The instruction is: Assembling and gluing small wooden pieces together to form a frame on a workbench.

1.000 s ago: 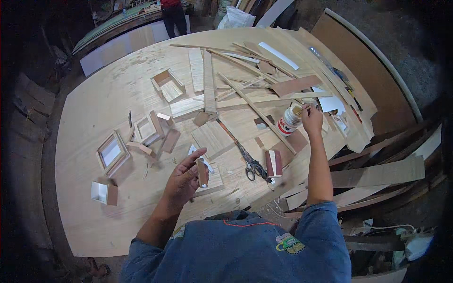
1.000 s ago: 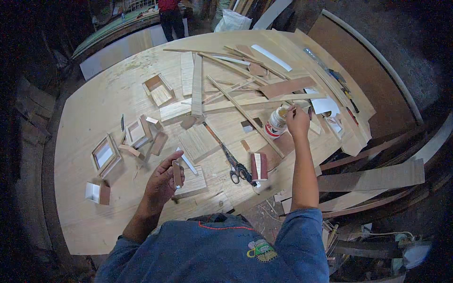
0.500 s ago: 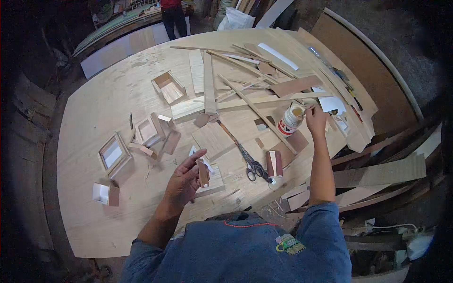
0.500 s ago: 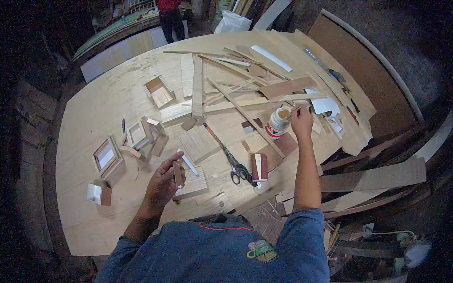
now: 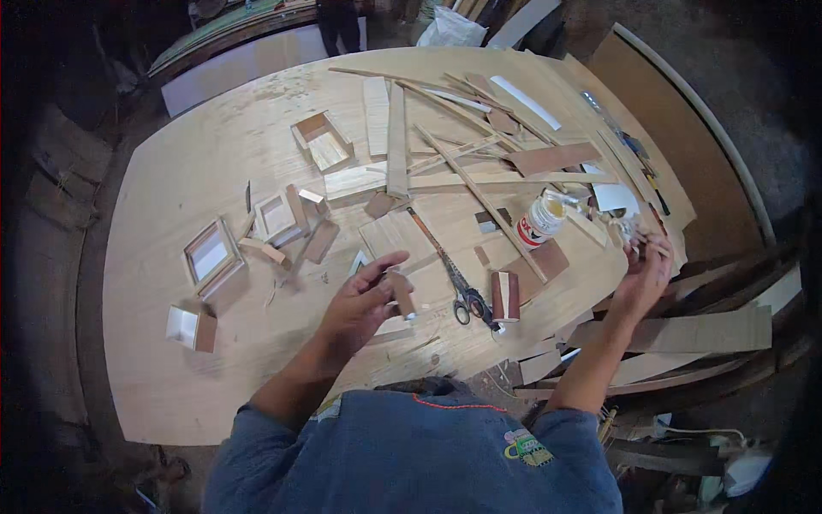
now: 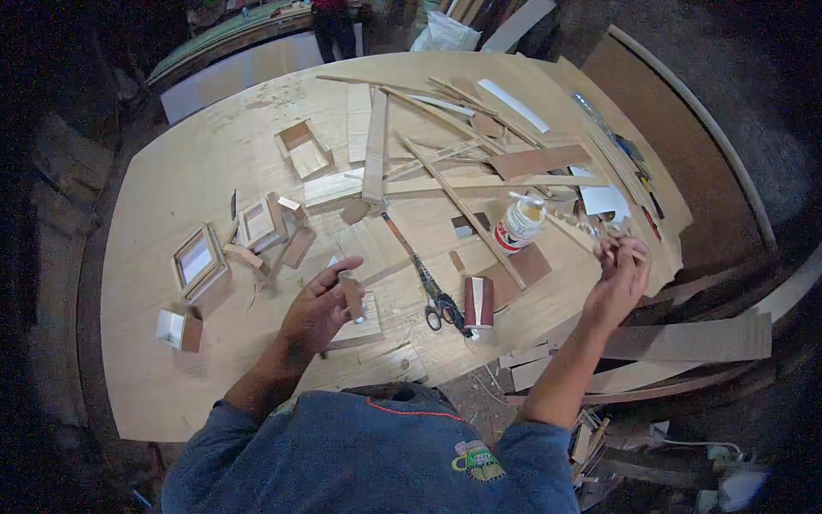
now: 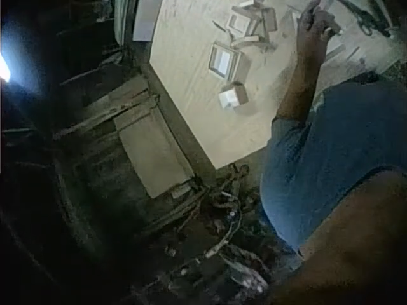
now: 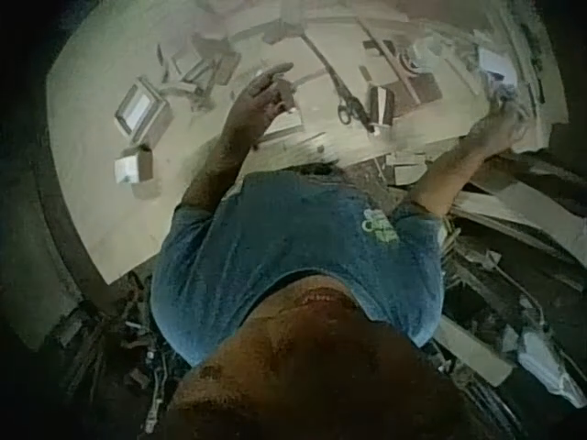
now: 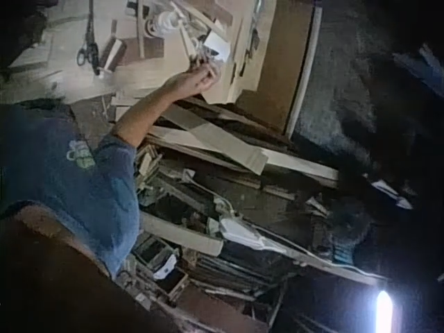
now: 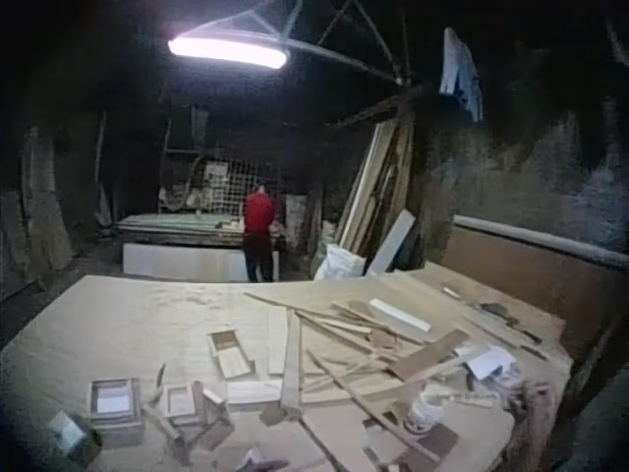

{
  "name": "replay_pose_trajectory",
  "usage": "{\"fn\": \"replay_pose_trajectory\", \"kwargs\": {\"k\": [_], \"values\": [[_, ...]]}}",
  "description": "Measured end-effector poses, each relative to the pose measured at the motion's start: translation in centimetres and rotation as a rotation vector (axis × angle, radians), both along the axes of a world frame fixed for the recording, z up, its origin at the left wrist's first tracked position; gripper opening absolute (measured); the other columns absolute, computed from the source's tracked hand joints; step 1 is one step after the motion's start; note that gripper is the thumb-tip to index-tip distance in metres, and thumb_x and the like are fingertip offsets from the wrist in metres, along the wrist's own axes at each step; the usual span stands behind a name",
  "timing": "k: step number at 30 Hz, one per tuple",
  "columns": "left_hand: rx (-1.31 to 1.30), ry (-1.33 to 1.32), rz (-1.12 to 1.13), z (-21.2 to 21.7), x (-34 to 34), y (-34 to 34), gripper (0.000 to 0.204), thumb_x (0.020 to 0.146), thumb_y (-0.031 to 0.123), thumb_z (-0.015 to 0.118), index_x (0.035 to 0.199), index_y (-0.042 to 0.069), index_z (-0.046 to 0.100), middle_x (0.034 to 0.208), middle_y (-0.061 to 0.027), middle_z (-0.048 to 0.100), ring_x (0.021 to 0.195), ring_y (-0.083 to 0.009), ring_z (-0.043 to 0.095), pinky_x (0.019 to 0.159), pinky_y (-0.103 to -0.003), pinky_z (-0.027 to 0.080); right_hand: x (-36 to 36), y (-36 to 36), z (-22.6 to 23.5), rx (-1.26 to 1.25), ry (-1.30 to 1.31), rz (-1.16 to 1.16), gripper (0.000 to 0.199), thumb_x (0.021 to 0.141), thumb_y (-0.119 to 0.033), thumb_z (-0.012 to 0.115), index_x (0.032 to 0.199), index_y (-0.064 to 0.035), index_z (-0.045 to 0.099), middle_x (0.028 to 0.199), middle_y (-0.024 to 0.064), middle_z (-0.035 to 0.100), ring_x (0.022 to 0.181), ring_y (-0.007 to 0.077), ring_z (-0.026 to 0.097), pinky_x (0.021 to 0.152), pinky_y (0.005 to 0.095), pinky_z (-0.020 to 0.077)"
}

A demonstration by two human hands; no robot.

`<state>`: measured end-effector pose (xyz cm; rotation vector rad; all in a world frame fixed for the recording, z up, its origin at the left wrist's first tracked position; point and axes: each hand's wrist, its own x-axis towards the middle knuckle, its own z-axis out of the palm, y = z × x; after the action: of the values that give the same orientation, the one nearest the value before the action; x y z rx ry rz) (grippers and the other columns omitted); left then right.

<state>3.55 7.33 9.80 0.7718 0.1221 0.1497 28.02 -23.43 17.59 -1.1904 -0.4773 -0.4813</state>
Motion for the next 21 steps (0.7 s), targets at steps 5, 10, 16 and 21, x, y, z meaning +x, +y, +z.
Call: {"fn": "replay_pose_trajectory", "kwargs": {"k": [5, 10, 16, 21], "values": [[-0.032, -0.039, -0.049, 0.8, 1.1, -1.3, 0.039, 0.091, 0.015, 0.06, 0.126, 0.004, 0.048, 0.106, -0.0078, 0.059, 0.101, -0.0172, 0.057, 0.087, -0.034, 0.047, -5.2, 1.9, -0.4, 0.226, 0.209, 0.31, 0.013, 0.092, -0.011, 0.055, 0.099, -0.0011, 0.05, 0.095, 0.0141, 0.057, 0.074, 0.0172, 0.061, 0.063, 0.0252, 0.0547], [-0.047, -0.108, -0.107, 0.7, 1.3, -1.5, 0.037, 0.092, 0.016, 0.059, 0.125, 0.001, 0.049, 0.113, -0.0115, 0.06, 0.107, -0.0223, 0.058, 0.089, -0.038, 0.049, -8.6, 4.2, -1.3, 0.272, 0.31, 0.452, 0.013, 0.091, -0.01, 0.056, 0.097, -0.0005, 0.049, 0.094, 0.0158, 0.057, 0.071, 0.0172, 0.062, 0.062, 0.0228, 0.0557], [-0.065, -0.119, -0.126, 1.1, 0.6, -1.6, 0.04, 0.092, 0.016, 0.059, 0.129, 0.002, 0.047, 0.113, -0.0112, 0.06, 0.106, -0.0207, 0.059, 0.089, -0.037, 0.049, -9.5, 5.2, -1.8, 0.246, 0.279, 0.609, 0.016, 0.086, -0.01, 0.059, 0.095, -0.0002, 0.049, 0.094, 0.0161, 0.057, 0.07, 0.0195, 0.061, 0.065, 0.0281, 0.0547], [-0.077, -0.143, -0.141, 1.4, 0.5, -1.8, 0.043, 0.093, 0.016, 0.058, 0.131, 0.003, 0.045, 0.113, -0.0093, 0.06, 0.104, -0.0188, 0.059, 0.089, -0.036, 0.049, -9.9, 5.2, -2.1, 0.196, 0.268, 0.581, 0.016, 0.085, -0.009, 0.06, 0.093, -0.0002, 0.05, 0.094, 0.0159, 0.057, 0.071, 0.0199, 0.06, 0.066, 0.0293, 0.0541]]}}
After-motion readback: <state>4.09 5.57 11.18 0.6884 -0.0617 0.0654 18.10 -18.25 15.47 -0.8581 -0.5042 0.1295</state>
